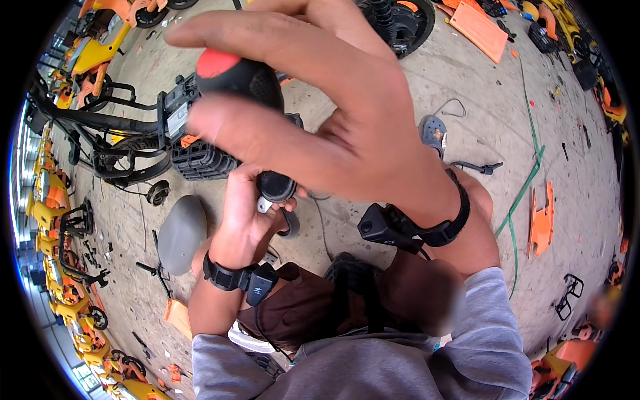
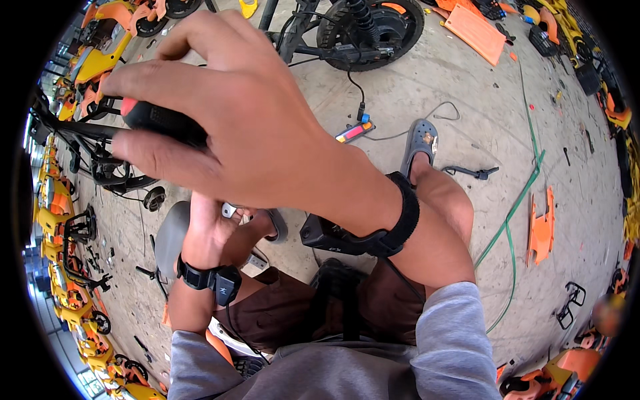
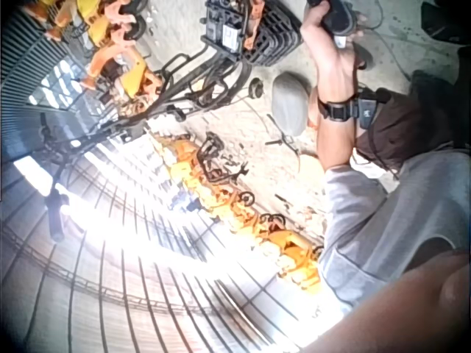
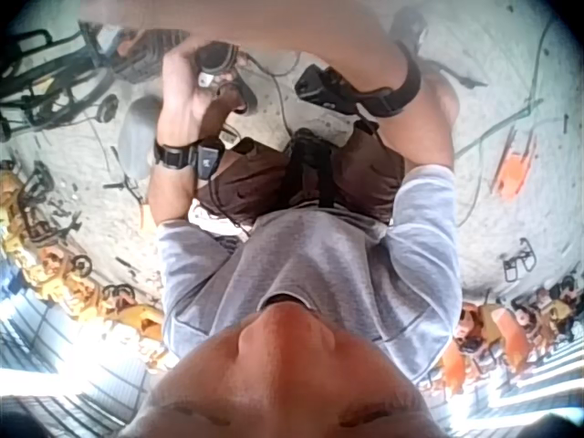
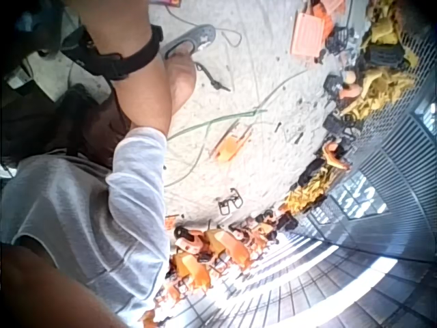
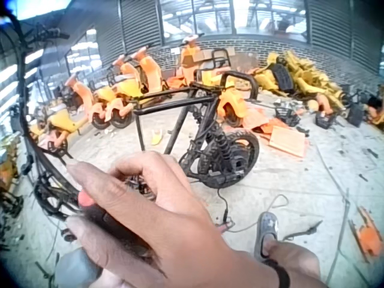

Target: The person uses a screwdriver to pry open a black plastic scooter part, repeatedly working along the seam to separate the casing. The person holds the part in one hand and manipulates the screwdriver with the other, occasionally repositioning the tool.

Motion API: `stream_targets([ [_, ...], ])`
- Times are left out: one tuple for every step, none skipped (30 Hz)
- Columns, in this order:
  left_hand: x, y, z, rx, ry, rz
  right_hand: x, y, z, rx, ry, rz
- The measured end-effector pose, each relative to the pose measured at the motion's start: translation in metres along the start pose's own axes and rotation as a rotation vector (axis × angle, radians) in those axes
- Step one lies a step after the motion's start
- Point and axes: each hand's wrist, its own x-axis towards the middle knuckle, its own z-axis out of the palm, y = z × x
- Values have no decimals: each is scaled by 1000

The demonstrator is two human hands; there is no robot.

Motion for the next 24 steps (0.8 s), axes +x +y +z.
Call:
stream_targets([
  [-2, 1, 3, -3, 32, 15, 0, 1, 0, 4, -2, -2],
  [-3, 2, 5, -16, 27, 9, 1, 0, -1, 11, -10, 2],
  [-4, 3, 6, -28, 23, 3, 0, 1, 0, 8, -3, 5],
  [-5, 4, 7, -41, 19, -3, -1, 1, 1, 6, 3, 8],
  [-4, 3, 5, -18, 10, -6, 0, -4, -4, -32, 4, 30],
  [-3, 2, 3, 6, 0, -9, 2, -8, -4, -59, 16, 24],
  [-2, 1, 2, 29, -9, -12, 4, -12, -5, -86, 28, 18],
  [-3, 1, 3, 7, 5, 0, 6, -14, -2, -101, 53, -15],
  [-3, 1, 6, -14, 19, 13, 6, -13, -2, -79, 36, -22],
  [-4, 1, 8, -36, 32, 25, 6, -12, -2, -58, 19, -28],
  [-3, 2, 7, -25, 18, 22, 4, -5, -4, 4, -38, -4],
  [-2, 2, 6, -15, 2, 19, 3, -3, -7, -9, -70, -18],
  [-1, 3, 5, -4, -13, 15, 2, -3, -10, -21, -102, -31],
  [-2, 3, 5, 20, -13, 19, 7, -10, -15, -111, -112, -85],
  [-3, 2, 5, 45, -12, 23, 8, -12, -15, -152, -113, -104],
  [-4, 2, 5, 69, -11, 27, 9, -14, -16, -194, -114, -122],
  [-4, 2, 5, 67, -17, 29, 8, -15, -15, -194, -107, -107],
  [-3, 2, 4, 64, -23, 30, 7, -15, -11, -161, -67, -62],
  [-3, 2, 4, 61, -29, 32, 5, -14, -7, -127, -24, -18],
  [-3, 2, 4, 60, -36, 26, 4, -13, 4, -59, 52, 56],
  [-2, 2, 3, 60, -44, 20, 5, -13, 3, -49, 46, 68],
  [-2, 2, 3, 60, -52, 13, 6, -13, 2, -42, 39, 81],
  [-1, 1, 2, 67, -41, 16, 7, -12, -9, -84, -48, 35],
  [-1, 1, 1, 75, -30, 20, 6, -11, -11, -93, -81, 48],
])
